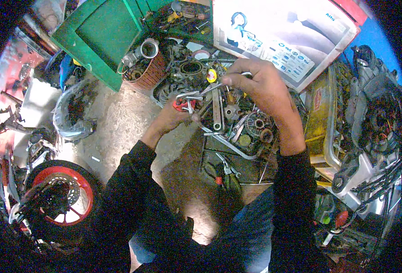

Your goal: The person unscrews and removes a plastic panel from a motorcycle using a screwdriver, then selects different tools from a tray to work on internal components near the handlebars.

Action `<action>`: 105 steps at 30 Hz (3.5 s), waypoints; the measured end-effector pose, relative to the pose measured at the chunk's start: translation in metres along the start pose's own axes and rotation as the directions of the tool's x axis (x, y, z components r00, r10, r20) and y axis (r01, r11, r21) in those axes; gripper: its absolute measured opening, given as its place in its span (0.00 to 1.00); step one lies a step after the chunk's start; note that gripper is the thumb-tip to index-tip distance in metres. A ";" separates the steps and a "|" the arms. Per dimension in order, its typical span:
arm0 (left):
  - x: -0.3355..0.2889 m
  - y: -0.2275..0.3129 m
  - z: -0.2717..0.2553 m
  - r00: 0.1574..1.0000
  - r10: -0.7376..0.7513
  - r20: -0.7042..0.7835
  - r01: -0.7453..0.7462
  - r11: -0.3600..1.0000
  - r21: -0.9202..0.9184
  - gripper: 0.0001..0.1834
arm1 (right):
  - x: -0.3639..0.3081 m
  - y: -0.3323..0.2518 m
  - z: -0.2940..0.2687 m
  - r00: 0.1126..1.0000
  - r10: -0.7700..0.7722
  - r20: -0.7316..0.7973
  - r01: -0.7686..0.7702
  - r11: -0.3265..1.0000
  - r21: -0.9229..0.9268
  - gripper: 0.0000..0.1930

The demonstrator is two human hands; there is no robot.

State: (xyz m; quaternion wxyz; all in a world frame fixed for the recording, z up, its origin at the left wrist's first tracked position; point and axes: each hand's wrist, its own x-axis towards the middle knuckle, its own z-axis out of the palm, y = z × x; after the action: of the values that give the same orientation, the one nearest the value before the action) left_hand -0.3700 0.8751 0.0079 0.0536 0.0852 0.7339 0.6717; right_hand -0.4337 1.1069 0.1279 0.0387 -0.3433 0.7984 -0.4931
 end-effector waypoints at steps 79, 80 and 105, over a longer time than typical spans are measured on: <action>0.008 -0.020 0.016 0.921 -0.372 0.117 0.390 0.864 -0.318 0.25 | 0.001 0.100 0.101 0.963 0.145 0.226 -0.238 0.851 0.468 0.34; 0.014 -0.020 0.019 0.903 -0.407 0.141 0.430 0.834 -0.347 0.24 | 0.004 0.103 0.098 0.945 0.248 0.211 -0.321 0.820 0.474 0.33; 0.052 -0.026 0.061 0.957 -0.266 -0.113 0.183 0.862 -0.473 0.18 | -0.010 0.114 0.053 0.948 0.289 0.130 -0.304 0.947 0.108 0.32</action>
State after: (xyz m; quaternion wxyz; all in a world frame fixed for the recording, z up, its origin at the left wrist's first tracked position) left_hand -0.4108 0.9430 -0.0216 0.0860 -0.0751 0.5616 0.8195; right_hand -0.4627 1.1044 0.0052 0.1792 -0.2433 0.8046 -0.5112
